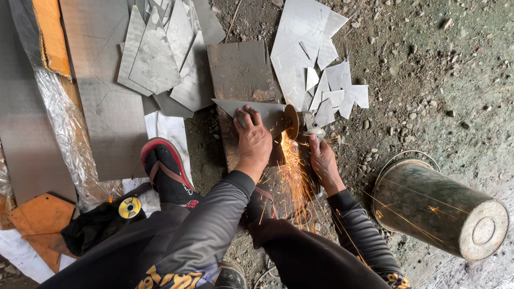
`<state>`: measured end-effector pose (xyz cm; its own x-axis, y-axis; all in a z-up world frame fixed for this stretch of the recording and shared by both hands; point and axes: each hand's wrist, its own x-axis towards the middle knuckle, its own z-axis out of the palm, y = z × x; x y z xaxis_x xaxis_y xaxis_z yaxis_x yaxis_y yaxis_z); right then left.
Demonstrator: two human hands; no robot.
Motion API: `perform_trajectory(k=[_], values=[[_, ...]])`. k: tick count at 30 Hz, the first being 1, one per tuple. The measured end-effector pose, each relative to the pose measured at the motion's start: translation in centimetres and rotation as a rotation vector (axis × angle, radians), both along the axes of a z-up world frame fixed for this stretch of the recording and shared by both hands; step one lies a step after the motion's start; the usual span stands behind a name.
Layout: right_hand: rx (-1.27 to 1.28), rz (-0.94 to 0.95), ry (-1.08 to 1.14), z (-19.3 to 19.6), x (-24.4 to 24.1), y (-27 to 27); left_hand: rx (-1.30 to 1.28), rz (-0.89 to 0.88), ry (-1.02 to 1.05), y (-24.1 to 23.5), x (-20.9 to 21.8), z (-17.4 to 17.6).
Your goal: The person uses an angle grinder to cut multiple gray tiles into smaller pieces. They repeatedly pick up tiles, position them on a wooden board, and cut them while sparks fly. Cut pieces are set aside on the ground.
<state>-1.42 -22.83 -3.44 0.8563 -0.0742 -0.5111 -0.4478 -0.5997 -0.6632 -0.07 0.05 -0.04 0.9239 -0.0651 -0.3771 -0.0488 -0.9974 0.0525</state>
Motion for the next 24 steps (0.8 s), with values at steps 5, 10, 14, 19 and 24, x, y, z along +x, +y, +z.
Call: perform_trajectory(k=[5, 10, 14, 19, 24], values=[[0.028, 0.016, -0.026, -0.1, 0.1, -0.1, 0.045, -0.018, -0.019, 0.0, 0.1, 0.3], [0.002, 0.016, 0.121, -0.5, 0.5, -0.4, 0.036, -0.022, -0.025, 0.1, 0.2, 0.5], [0.057, 0.011, -0.004, -1.1, 0.3, -0.4, 0.013, -0.008, -0.003, 0.1, 0.2, 0.5], [-0.128, 0.064, -0.075, -1.0, 0.3, -0.3, 0.022, -0.018, -0.012, 0.2, 0.1, 0.5], [-0.100, 0.070, -0.029, -0.6, 0.7, -0.1, 0.027, -0.010, -0.018, 0.1, 0.1, 0.4]])
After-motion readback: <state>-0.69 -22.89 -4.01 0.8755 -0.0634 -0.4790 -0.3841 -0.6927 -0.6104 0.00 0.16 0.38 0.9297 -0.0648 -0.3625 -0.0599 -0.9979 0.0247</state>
